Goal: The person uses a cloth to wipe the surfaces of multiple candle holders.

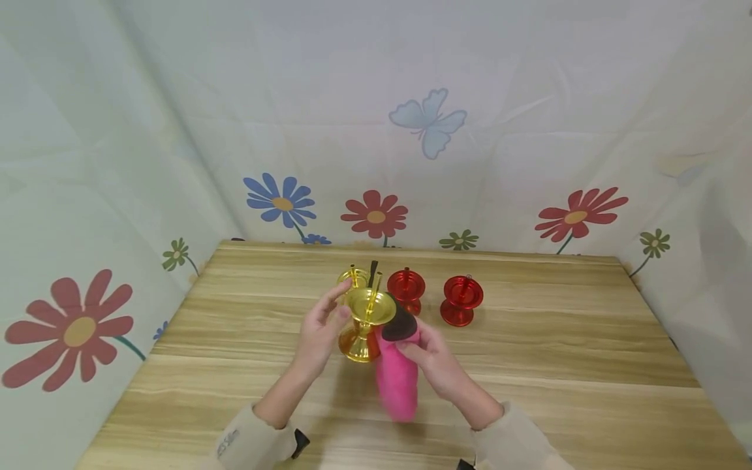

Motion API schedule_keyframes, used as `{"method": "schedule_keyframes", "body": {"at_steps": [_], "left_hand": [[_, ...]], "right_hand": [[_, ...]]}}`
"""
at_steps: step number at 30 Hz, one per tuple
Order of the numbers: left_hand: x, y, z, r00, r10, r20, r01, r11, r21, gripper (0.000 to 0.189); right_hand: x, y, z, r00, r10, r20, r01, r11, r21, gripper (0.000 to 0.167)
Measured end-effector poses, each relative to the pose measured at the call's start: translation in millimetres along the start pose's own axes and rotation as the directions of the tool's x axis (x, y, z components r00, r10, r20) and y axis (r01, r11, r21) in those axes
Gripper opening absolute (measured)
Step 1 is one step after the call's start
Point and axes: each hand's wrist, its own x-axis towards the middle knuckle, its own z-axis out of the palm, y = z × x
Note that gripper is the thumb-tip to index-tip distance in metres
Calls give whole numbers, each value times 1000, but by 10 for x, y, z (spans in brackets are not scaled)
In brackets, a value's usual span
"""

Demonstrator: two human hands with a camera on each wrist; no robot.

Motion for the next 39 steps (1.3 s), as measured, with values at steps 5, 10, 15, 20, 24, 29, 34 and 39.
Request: {"method": "schedule_keyframes", "body": {"at_steps": [5, 10, 15, 20, 24, 29, 34, 39], "left_hand": [[-58, 92, 44, 991, 101, -86, -78, 968, 237, 36], [-51, -21, 34, 988, 151, -6, -138, 915, 378, 56], [-7, -38, -25, 987, 107, 118, -135, 955, 266, 54], [48, -70, -93, 961, 4, 278, -37, 993, 114, 43], [63, -49, -85, 979, -40, 198, 10, 988, 152, 45], [20, 37, -24, 999, 38, 11, -39, 949, 312, 42], [-19, 86, 19, 998, 48, 35, -58, 899, 435, 46], [-10, 60, -8, 995, -16, 101, -23, 925, 379, 50]], "right_hand": [[-5, 6, -11, 998, -18, -67, 5, 982, -187, 20], [-11, 2, -2, 997, -17, -76, -1, 971, -238, 20], [-25, 8, -13, 998, -24, -59, 13, 984, -176, 20], [-30, 19, -40, 1000, -18, -10, 18, 1000, -7, 40], [-34, 22, -63, 1000, -14, -27, 13, 1000, -3, 40], [-20, 27, -72, 995, 11, -104, -25, 991, -135, 29], [-9, 27, -58, 989, 17, -146, -54, 964, -260, 24], [-19, 34, -56, 992, -6, -124, -26, 968, -252, 25]]}}
